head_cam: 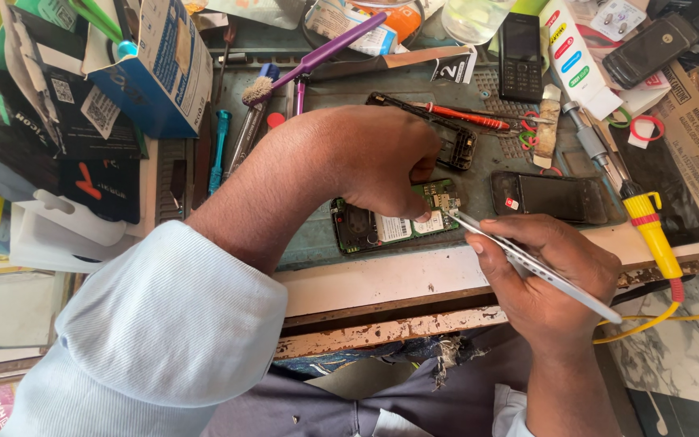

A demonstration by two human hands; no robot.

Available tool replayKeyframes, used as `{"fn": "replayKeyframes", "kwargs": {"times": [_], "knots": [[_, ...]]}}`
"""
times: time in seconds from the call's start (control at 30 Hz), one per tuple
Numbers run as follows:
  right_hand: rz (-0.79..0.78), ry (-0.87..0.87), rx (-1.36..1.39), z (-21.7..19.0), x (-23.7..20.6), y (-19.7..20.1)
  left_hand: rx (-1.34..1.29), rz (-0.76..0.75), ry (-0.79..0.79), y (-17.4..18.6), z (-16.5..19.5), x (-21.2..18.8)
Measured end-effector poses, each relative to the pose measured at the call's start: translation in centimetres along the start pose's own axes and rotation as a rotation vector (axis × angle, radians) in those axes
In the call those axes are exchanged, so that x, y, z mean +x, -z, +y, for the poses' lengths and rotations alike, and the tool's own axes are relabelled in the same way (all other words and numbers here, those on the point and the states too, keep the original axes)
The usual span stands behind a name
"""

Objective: The person is repairing a mobile phone by using a soldering iron and tweezers to manipulate internal components on the circuit board.

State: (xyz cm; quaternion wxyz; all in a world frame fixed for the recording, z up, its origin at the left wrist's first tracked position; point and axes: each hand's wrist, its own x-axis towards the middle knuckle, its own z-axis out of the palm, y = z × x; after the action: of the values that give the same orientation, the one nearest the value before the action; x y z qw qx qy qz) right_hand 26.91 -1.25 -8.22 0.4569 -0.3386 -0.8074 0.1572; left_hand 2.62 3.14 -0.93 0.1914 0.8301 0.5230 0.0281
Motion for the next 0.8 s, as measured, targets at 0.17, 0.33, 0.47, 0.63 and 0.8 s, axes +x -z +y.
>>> {"fn": "replayKeyframes", "kwargs": {"times": [0.17, 0.33, 0.47, 0.63, 0.8], "knots": [[0.017, 0.008, 0.080, 0.3, -0.1, 0.0, 0.031, 0.007, -0.019, 0.0, -0.1, 0.0], [0.019, -0.002, 0.167, 0.2, 0.0, -0.2, 0.005, 0.051, -0.040, 0.1, -0.2, -0.3], [0.014, -0.044, 0.143, -0.1, -0.1, -0.1, -0.026, 0.057, -0.055, 0.3, -0.1, -0.6], [0.010, -0.023, 0.079, 0.0, -0.1, -0.1, -0.024, 0.042, -0.104, 0.6, 0.1, -0.8], [0.031, -0.091, 0.336, 0.4, -0.3, -0.3, -0.022, 0.040, -0.120, 1.0, 0.3, -1.1]]}}
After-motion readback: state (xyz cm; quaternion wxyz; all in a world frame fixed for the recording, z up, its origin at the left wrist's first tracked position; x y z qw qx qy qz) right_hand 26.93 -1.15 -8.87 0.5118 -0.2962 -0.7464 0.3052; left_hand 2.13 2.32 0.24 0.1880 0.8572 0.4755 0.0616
